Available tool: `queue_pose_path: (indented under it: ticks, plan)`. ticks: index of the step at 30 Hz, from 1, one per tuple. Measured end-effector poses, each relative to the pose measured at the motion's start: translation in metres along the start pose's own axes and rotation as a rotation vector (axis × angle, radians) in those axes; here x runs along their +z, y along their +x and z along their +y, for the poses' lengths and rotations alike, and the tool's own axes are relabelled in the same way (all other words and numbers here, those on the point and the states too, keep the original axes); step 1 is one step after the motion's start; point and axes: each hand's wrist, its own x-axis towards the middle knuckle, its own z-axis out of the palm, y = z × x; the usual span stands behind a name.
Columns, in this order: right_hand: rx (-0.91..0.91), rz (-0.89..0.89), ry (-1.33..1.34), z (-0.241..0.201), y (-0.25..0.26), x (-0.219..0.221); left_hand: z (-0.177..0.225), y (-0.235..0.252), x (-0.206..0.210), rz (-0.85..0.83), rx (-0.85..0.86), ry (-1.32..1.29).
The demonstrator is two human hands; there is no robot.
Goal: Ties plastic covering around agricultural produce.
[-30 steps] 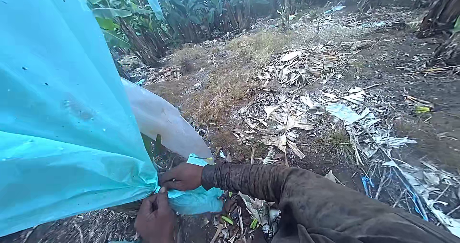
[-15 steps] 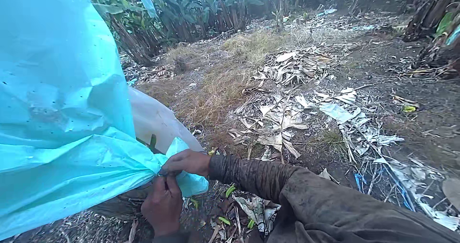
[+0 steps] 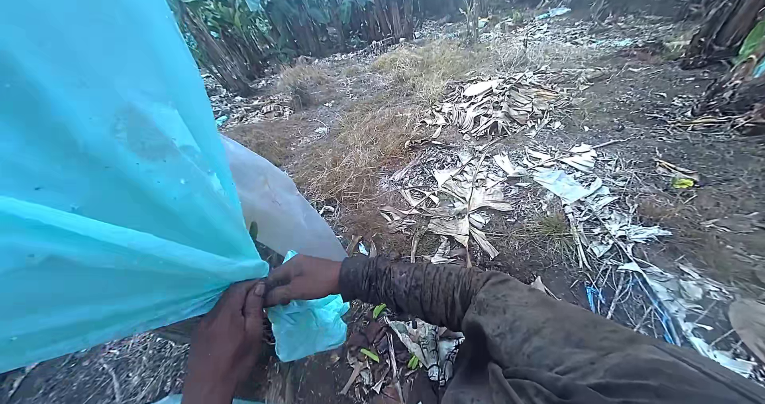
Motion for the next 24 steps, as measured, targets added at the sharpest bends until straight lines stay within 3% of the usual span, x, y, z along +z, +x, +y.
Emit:
queue_pose_path:
  ticks: [2, 4, 8, 12, 15, 18, 20, 24]
  plan:
    - [0.064, 0.052, 0.056, -0.004, 0.003, 0.001, -0.003, 0.000, 0.001, 0.030, -0.049, 0.017]
    - [0.001, 0.140, -0.114, -0.007, 0.009, 0.002, -0.007, -0.001, 0.001, 0.077, -0.101, -0.003]
    - [-0.276, 0.427, -0.738, 0.006, 0.016, 0.020, -0.006, 0.003, -0.009, 0.073, -0.255, -0.298]
    - [-0.560, 0.649, -0.730, 0.013, 0.015, 0.032, 0.001, 0.009, -0.021, 0.058, -0.420, -0.636]
    - [-0.444, 0.463, -0.435, 0.018, 0.015, 0.033, 0.012, -0.005, -0.013, 0.274, -0.351, -0.580]
    - [-0.315, 0.172, -0.068, 0.008, 0.012, 0.022, 0.022, -0.032, 0.016, 0.578, -0.087, -0.409]
    - [-0.302, 0.047, 0.017, 0.011, 0.011, 0.020, 0.023, -0.046, 0.028, 0.582, -0.005, -0.259]
    - [-0.287, 0.007, 0.046, 0.019, 0.013, 0.026, 0.018, -0.054, 0.038, 0.582, -0.027, -0.150]
